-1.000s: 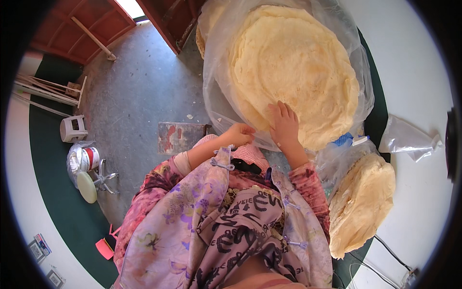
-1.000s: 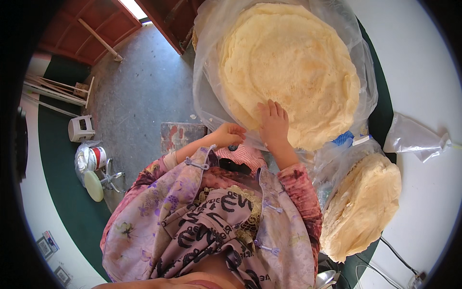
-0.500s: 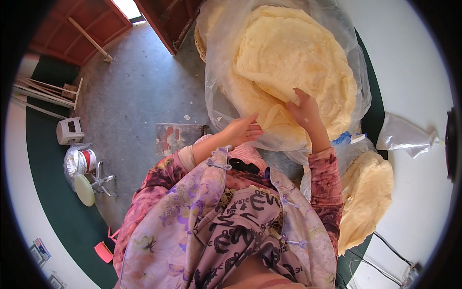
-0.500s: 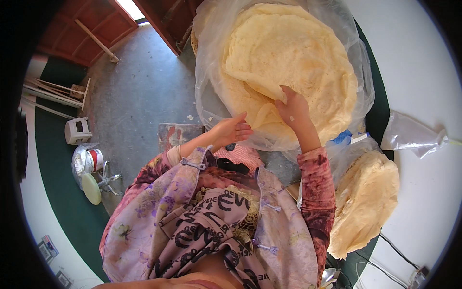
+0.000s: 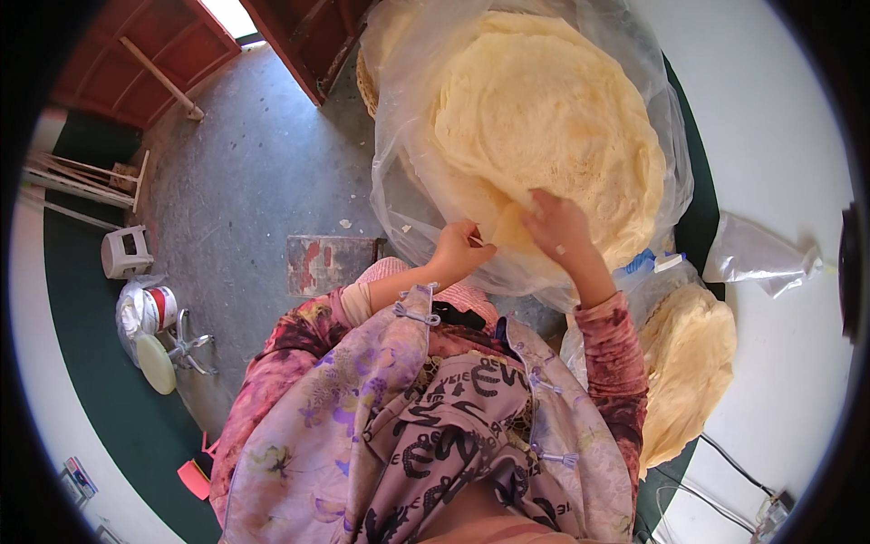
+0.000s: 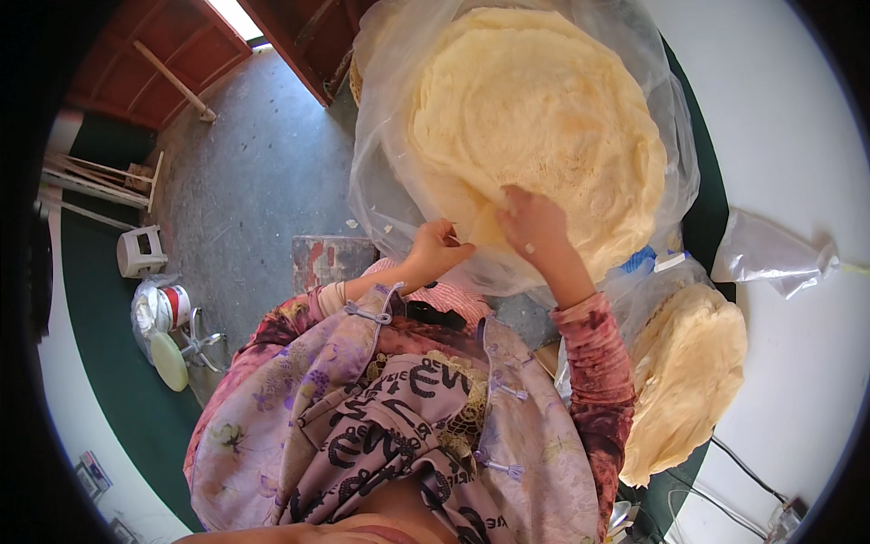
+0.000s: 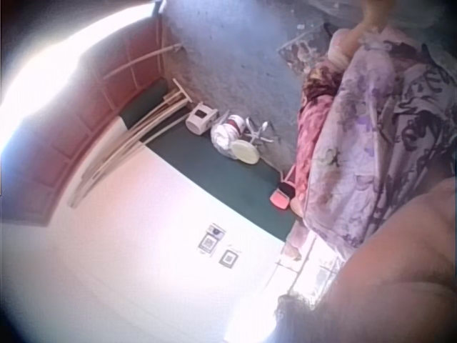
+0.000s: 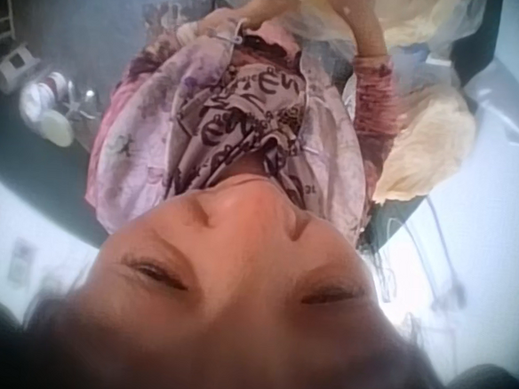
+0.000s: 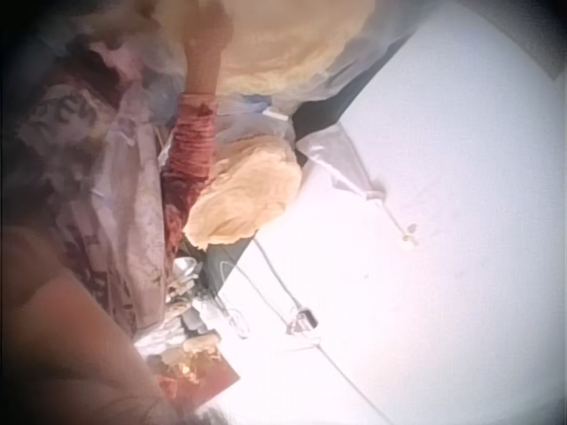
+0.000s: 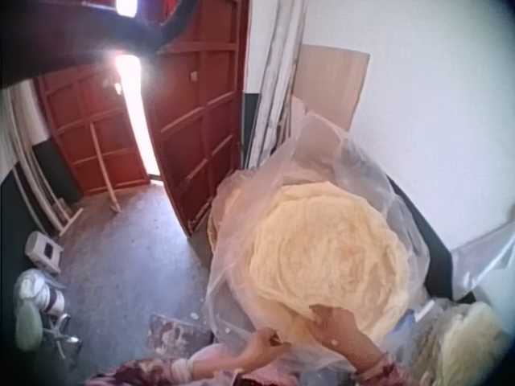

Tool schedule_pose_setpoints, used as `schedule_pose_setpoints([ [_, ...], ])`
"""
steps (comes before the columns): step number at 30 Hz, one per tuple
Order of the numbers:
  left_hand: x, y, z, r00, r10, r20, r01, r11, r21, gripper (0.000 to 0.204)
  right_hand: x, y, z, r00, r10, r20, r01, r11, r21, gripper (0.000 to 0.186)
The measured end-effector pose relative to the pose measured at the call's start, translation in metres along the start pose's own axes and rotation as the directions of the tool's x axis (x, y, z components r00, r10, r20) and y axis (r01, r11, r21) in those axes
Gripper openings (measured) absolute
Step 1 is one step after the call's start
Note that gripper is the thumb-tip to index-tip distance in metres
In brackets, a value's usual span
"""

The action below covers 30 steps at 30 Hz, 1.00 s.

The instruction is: The person repeatedly lifts thin, round dough sheets from a large stack, sprays them with water from a handheld spray bottle, and places them onto a second stack. The person also occasionally adjusts the plastic sheet covering the stacks.

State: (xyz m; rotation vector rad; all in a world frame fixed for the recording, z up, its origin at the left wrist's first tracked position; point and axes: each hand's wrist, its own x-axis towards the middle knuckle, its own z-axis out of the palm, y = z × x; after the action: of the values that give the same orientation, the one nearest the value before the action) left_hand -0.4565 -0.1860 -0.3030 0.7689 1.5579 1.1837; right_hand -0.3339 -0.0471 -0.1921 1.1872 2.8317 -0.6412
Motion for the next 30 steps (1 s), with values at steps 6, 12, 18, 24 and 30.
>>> schedule_pose_setpoints([
  [6,0.001,0.012,0.020,0.992,-0.105,0.074,0.127,0.892,-0.433,0.020,0.014,-0.023,0.017,0.980,-0.192,-0.043,0.191,0.981,-0.015,0.051],
  [12,0.009,0.051,-0.005,0.885,0.021,0.465,-0.011,1.000,-0.024,0.017,0.053,-0.059,0.039,0.996,-0.062,0.064,0.069,0.990,-0.124,0.055],
  [18,0.090,0.096,-0.079,0.941,0.230,0.248,-0.238,0.971,0.003,0.022,0.073,-0.010,0.011,0.999,-0.045,0.006,0.043,0.980,0.193,0.055],
  [24,0.189,0.133,-0.076,0.781,0.477,-0.403,-0.021,0.665,0.746,0.065,0.087,0.017,0.019,0.992,-0.077,0.095,0.065,0.989,0.130,0.048],
  [30,0.202,0.126,-0.079,0.869,0.308,-0.387,0.080,0.684,0.725,0.072,0.084,0.046,0.024,0.989,-0.061,0.138,0.029,0.975,0.222,0.047],
])
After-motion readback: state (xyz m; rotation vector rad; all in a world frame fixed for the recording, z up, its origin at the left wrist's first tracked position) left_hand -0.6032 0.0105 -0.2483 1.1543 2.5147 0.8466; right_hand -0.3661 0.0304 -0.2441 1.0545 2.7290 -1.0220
